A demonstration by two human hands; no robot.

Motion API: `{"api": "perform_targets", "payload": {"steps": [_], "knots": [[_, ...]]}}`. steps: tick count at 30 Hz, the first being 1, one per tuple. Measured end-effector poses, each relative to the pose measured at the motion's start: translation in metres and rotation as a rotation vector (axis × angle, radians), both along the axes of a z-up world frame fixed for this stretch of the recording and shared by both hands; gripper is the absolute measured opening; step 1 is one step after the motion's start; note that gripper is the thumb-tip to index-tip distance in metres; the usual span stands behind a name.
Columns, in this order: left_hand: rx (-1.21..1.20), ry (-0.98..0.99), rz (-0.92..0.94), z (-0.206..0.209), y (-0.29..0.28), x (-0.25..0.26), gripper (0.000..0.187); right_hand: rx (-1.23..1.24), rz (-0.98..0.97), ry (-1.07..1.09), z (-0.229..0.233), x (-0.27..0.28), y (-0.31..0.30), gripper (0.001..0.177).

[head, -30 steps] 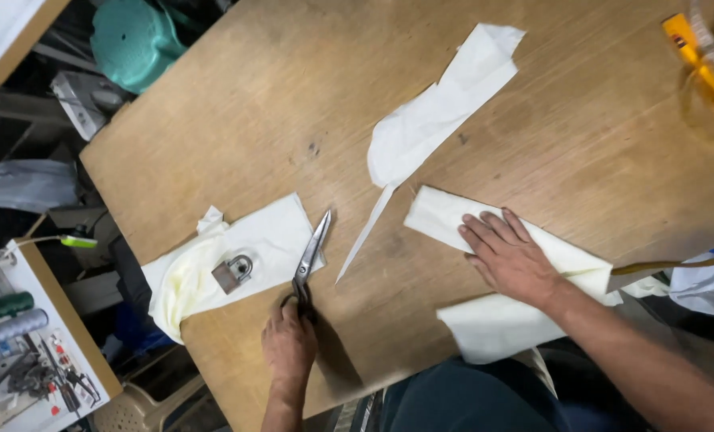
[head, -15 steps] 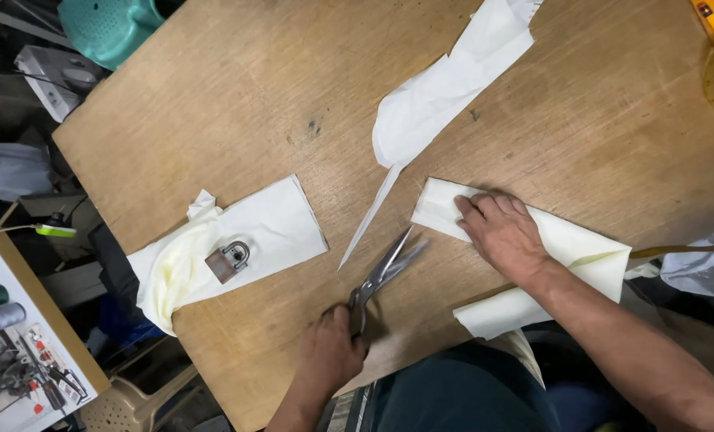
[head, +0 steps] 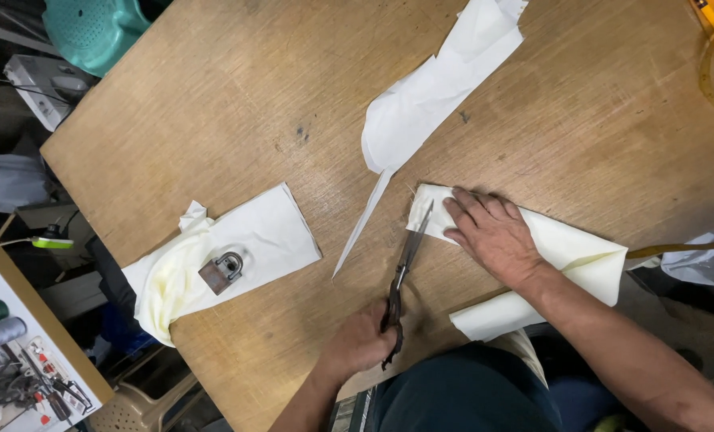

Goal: The person cuts a piece of white fabric using shears on a wooden table. They unfold the fabric, smooth it out, and use a measuring tape to measure sections before cutting along the measured lines. The person repeats the measuring and cutting process multiple times to trim the fabric into smaller pieces.

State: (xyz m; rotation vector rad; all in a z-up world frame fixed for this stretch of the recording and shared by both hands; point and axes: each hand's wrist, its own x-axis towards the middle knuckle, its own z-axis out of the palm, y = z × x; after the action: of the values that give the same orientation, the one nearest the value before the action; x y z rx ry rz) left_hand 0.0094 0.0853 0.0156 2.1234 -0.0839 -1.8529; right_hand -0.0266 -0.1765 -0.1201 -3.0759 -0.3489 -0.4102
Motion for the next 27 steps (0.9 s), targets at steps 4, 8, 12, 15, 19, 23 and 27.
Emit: {"api": "perform_targets", "payload": {"steps": [4, 8, 12, 15, 19, 23, 27], "knots": [[0.003, 0.016, 0.042, -0.001, -0.002, -0.003, 0.036, -0.023, -0.028, 0.01, 0.0, -0.001, 0.002, 0.051], [0.014, -0.01, 0.014, -0.01, -0.002, -0.001, 0.036, -0.021, -0.019, 0.024, -0.002, 0.0, 0.001, 0.052], [0.005, 0.013, 0.03, -0.005, -0.007, 0.002, 0.031, 0.004, -0.018, 0.031, -0.002, -0.001, 0.001, 0.053], [-0.026, -0.004, 0.026, -0.011, -0.004, -0.002, 0.025, -0.009, -0.028, 0.017, 0.0, -0.001, 0.002, 0.053], [-0.03, -0.038, 0.04, -0.013, -0.002, -0.006, 0.018, -0.051, -0.028, 0.05, 0.0, -0.001, 0.002, 0.058], [-0.009, 0.063, 0.255, -0.002, -0.01, 0.002, 0.026, -0.031, -0.023, 0.063, -0.001, 0.001, 0.001, 0.059], [0.014, 0.063, 0.234, 0.006, -0.025, 0.016, 0.034, -0.026, -0.017, 0.067, -0.001, 0.001, 0.001, 0.059]]}}
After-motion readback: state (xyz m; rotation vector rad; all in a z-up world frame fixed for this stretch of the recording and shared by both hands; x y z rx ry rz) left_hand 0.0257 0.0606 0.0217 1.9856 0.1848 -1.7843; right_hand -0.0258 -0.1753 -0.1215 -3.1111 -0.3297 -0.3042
